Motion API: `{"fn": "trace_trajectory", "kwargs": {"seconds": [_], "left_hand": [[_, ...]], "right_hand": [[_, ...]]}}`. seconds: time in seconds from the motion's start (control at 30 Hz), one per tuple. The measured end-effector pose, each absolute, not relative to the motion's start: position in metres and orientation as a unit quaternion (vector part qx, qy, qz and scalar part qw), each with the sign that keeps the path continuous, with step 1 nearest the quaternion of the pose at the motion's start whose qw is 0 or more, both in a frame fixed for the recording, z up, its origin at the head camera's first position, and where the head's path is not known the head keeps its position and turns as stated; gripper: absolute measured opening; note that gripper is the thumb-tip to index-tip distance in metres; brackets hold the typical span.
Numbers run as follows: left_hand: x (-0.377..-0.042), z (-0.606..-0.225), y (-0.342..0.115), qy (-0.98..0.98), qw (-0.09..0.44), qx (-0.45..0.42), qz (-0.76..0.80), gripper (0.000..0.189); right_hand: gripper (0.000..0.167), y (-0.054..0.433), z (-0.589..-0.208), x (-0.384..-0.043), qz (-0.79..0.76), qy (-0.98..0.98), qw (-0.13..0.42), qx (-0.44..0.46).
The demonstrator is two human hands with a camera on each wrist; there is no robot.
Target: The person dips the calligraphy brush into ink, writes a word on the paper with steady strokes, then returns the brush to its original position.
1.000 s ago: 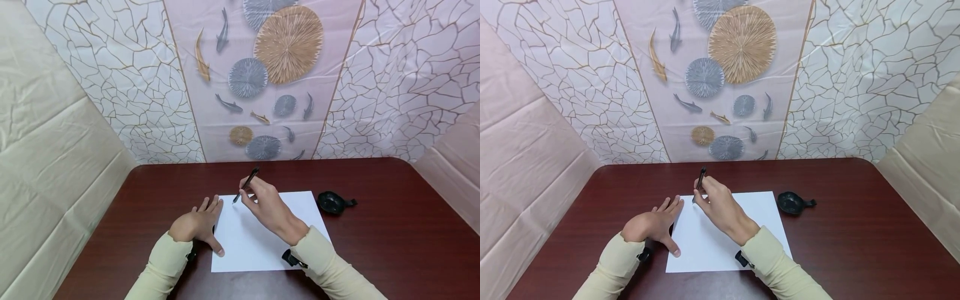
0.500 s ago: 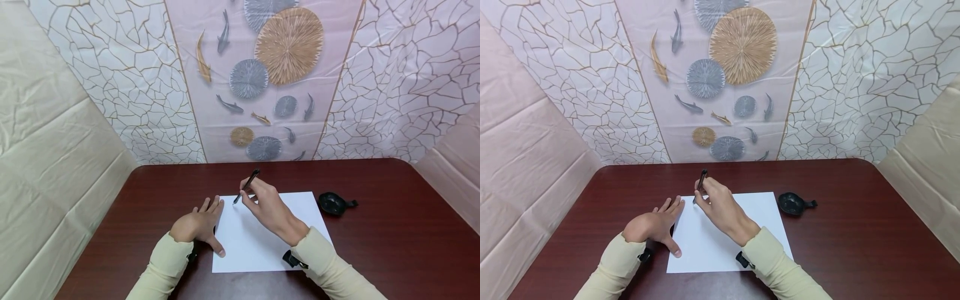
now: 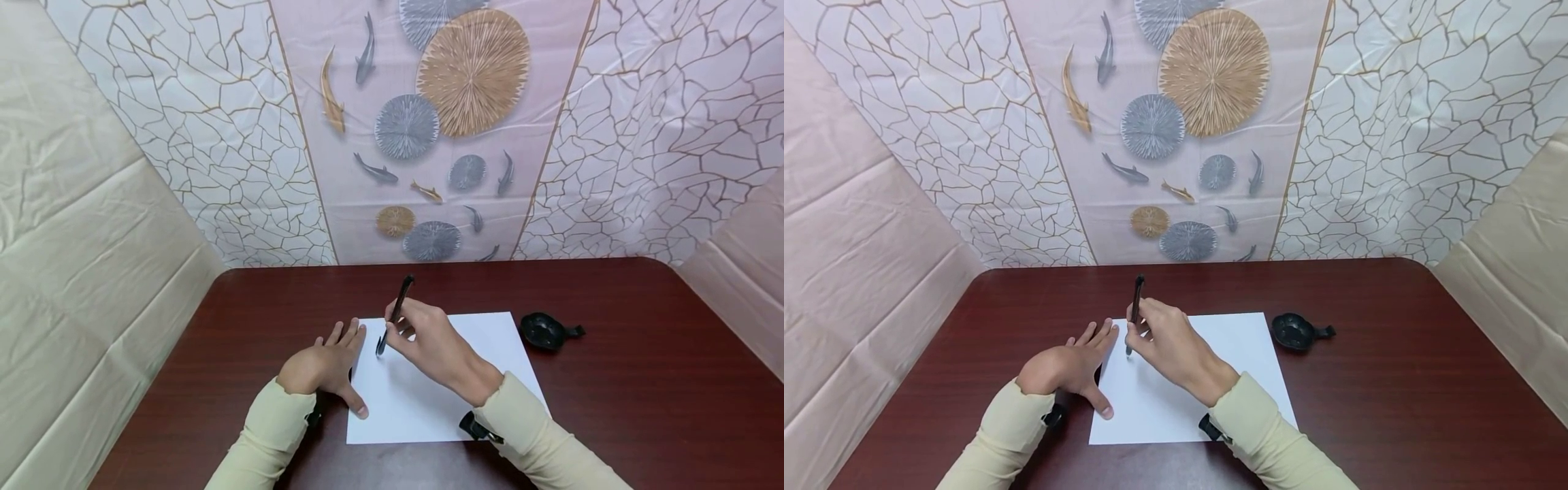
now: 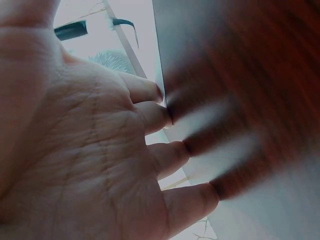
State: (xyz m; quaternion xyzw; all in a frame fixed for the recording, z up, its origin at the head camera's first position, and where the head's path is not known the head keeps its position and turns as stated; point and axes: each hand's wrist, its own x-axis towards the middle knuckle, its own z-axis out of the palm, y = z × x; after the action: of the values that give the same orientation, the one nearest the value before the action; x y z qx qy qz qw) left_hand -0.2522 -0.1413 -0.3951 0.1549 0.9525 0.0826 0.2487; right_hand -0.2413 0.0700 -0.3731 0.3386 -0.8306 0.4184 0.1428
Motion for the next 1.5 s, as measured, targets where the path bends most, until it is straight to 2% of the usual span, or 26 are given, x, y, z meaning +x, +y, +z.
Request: {"fn": "trace_trajectory", "kwargs": {"seconds": [0.33,0.6,1.0,1.5], "left_hand": [[-0.2524,-0.3942,-0.1397,0.952,0.250,0.154,0.081,0.151],[-0.2574,-0.4014,-0.1436,0.951,0.250,0.161,0.087,0.152],[-0.2518,-0.3927,-0.1419,0.950,0.251,0.161,0.087,0.149],[-0.2521,-0.3941,-0.1417,0.951,0.251,0.159,0.084,0.148]], "right_hand": [[0.014,0.0761,-0.3694,-0.2432,0.414,-0.831,0.195,0.316],[0.014,0.0756,-0.3751,-0.2473,0.419,-0.832,0.181,0.314],[0.015,0.0756,-0.3759,-0.2481,0.416,-0.836,0.179,0.310],[0.014,0.0780,-0.3662,-0.2423,0.413,-0.835,0.170,0.321]]}}
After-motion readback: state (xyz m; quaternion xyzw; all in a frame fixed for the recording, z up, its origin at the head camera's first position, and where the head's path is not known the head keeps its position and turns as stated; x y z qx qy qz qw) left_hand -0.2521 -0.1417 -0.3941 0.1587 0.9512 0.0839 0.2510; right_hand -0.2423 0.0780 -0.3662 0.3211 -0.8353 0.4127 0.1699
